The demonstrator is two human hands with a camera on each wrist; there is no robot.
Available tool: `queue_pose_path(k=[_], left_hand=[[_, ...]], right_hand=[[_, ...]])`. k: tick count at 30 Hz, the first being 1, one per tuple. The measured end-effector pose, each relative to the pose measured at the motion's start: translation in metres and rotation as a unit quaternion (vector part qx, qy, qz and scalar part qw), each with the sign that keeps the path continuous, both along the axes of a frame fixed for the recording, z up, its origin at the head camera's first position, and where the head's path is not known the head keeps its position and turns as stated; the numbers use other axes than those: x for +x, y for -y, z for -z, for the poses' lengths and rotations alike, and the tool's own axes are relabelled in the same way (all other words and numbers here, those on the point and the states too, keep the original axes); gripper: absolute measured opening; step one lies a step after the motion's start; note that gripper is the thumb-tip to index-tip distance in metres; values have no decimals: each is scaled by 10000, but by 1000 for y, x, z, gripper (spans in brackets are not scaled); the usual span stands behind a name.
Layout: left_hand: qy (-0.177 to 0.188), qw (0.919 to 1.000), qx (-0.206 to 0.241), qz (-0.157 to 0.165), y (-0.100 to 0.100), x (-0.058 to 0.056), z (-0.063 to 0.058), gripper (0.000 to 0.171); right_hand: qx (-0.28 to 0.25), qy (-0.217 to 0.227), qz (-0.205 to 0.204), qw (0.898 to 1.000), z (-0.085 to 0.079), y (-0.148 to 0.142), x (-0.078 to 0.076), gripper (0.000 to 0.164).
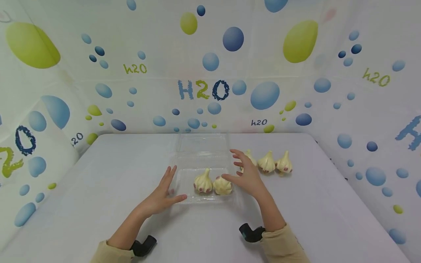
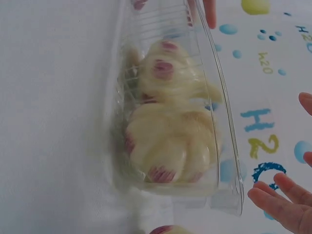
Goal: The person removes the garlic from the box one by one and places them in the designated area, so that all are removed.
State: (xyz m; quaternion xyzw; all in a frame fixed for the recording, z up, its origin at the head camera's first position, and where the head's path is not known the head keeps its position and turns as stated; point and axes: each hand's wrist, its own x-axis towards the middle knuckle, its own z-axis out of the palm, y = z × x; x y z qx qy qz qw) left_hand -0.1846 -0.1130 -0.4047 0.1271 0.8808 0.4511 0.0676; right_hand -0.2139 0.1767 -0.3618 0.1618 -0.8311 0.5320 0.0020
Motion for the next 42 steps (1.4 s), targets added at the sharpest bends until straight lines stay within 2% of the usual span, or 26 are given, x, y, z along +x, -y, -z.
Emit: queue_pose_path(k=[9,12,16,18,20,29,36,42], left_hand=[[162,9997,-60,156,13,-16,-10,99],[217,9995,-86,198,18,-21,-12,99],[218,9995,-85,206,17,-21,-11,99],[224,9995,-88,210,17,-21,-12,99],[222,9995,-91,218,17,-21,-12,99],[224,9995,-68,208,17,-21,-13,100],[228,9995,-64,188,17,-21,-12,100],[217,9995,-101,181,17,-20,-13,100]], right_hand=[[55,238,-34,9997,-7,34,-4,73],[149,327,19,9994,-17,48,0,72],[390,266,112,9988,-16,56,0,74],[527,206,184,9982,-7,58,-4,75],[624,207,218,9976,-6,62,-4,76],[744,444,305,9958,-4,73,0,76],[1002,317,324,9939,0,79,-1,76],[1085,397,260,9930,3,83,-2,76]])
